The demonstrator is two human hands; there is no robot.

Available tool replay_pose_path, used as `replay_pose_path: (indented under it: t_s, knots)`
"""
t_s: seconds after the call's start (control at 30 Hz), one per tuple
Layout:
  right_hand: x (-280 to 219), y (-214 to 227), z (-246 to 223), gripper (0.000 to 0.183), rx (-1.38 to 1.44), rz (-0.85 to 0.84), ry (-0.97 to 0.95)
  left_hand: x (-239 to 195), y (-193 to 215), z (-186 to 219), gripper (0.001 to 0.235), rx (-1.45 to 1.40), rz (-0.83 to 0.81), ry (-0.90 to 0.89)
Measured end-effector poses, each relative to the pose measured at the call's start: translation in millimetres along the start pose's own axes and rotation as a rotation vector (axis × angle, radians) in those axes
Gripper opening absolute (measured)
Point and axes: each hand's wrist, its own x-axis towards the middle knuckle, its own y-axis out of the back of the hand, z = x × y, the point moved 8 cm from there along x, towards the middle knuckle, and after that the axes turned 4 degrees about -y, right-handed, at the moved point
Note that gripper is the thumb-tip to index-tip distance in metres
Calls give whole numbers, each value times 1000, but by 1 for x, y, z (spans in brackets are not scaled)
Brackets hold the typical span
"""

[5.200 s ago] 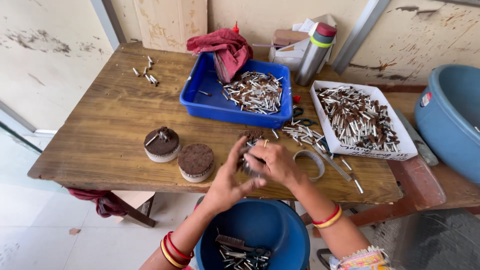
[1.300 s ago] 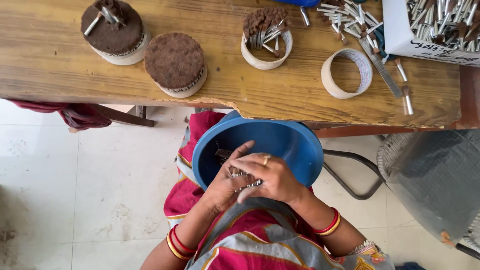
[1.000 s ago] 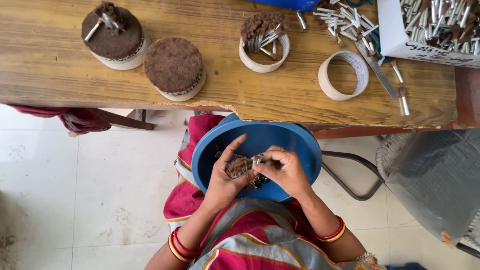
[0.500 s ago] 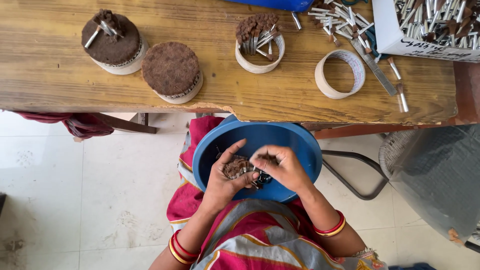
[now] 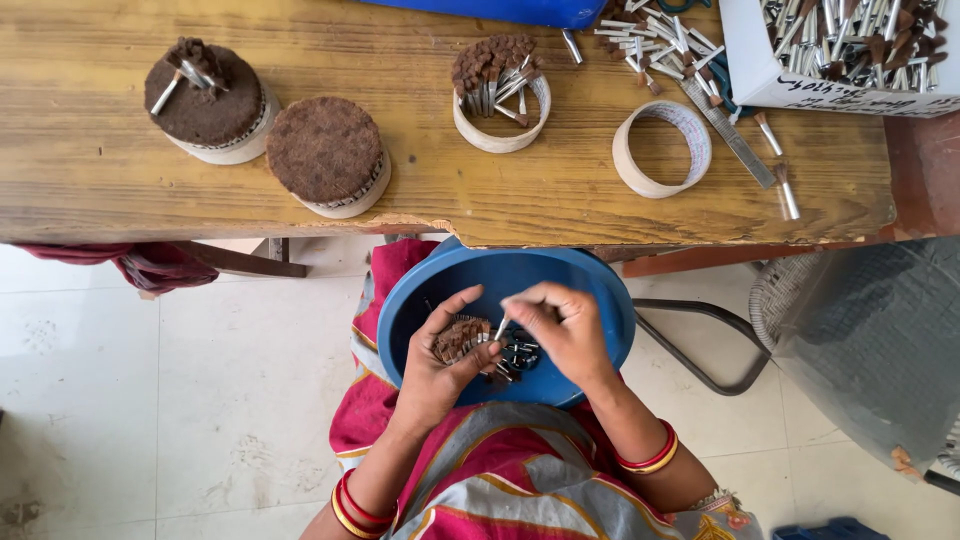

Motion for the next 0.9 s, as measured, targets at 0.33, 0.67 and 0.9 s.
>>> replay_pose_path:
  t_s: [0.33, 0.67, 0.9]
  knots:
    - [-1, 10, 57, 21, 222, -103, -207, -4, 1, 1, 67, -94, 11, 147]
    - [-2, -16, 37, 12, 78, -227, -235, -2, -4, 9, 67, -38, -41, 82]
    - [4, -4, 29, 10, 173, -34, -109, -2, -2, 8, 62, -11, -7, 27]
